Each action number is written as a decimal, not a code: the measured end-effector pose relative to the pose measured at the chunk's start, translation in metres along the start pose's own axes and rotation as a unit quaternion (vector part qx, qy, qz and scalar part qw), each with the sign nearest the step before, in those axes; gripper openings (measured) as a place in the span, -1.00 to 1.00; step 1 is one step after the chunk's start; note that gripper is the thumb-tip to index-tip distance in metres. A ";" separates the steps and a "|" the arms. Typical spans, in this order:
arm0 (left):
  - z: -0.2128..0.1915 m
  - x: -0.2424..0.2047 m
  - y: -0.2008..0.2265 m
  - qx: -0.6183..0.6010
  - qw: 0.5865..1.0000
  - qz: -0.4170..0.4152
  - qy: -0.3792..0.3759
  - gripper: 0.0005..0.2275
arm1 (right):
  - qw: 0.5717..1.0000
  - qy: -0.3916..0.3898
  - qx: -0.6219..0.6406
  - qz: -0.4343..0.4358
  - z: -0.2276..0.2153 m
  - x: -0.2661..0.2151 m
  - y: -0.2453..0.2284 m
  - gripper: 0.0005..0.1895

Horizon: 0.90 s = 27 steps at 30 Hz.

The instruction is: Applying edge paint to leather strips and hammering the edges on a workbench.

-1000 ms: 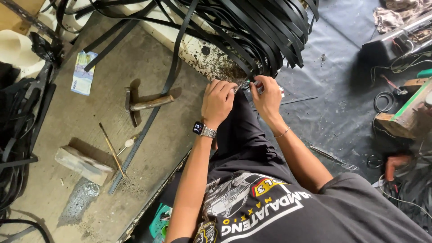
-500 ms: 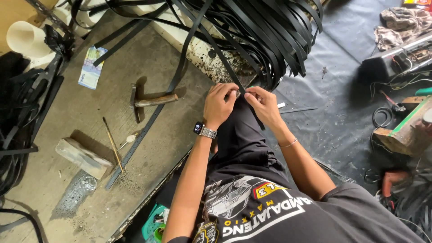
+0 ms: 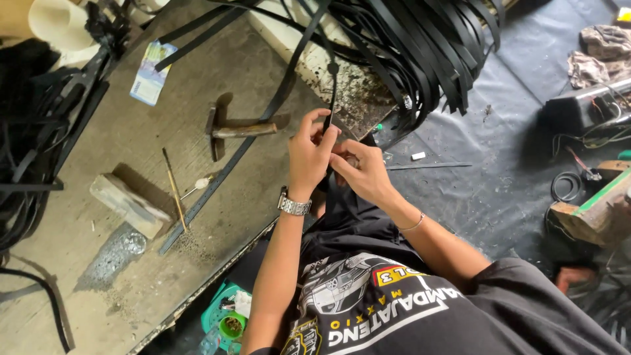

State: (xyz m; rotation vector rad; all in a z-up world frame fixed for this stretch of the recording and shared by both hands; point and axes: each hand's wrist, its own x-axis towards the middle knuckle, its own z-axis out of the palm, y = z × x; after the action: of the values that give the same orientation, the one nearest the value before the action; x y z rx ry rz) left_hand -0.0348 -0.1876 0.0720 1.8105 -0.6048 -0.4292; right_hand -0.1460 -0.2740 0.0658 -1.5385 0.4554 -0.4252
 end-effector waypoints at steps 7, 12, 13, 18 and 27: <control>-0.038 -0.014 0.021 -0.074 0.995 0.007 -0.073 -0.70 | 0.974 -0.103 0.150 0.133 0.027 0.005 0.001 -0.69; -0.059 -0.010 -0.012 -0.262 0.962 0.013 -0.078 -0.67 | 0.947 -0.239 0.160 0.145 0.029 0.005 -0.011 -0.68; -0.063 -0.004 -0.020 -0.264 0.962 0.007 -0.071 -0.67 | 0.944 -0.245 0.160 0.152 0.032 0.004 -0.011 -0.68; -0.086 0.005 -0.031 -0.246 0.962 0.005 -0.115 -0.60 | 0.931 -0.315 0.110 0.146 0.043 0.007 -0.011 -0.63; -0.095 0.009 -0.049 -0.266 0.952 0.002 -0.150 -0.70 | 0.957 -0.126 0.138 0.224 0.067 0.013 -0.010 -0.85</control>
State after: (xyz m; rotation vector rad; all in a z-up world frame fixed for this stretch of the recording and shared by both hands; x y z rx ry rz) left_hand 0.0356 -0.1081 0.0550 1.2359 -0.6272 -0.7933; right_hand -0.0991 -0.2239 0.0739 -1.1543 0.5044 0.0598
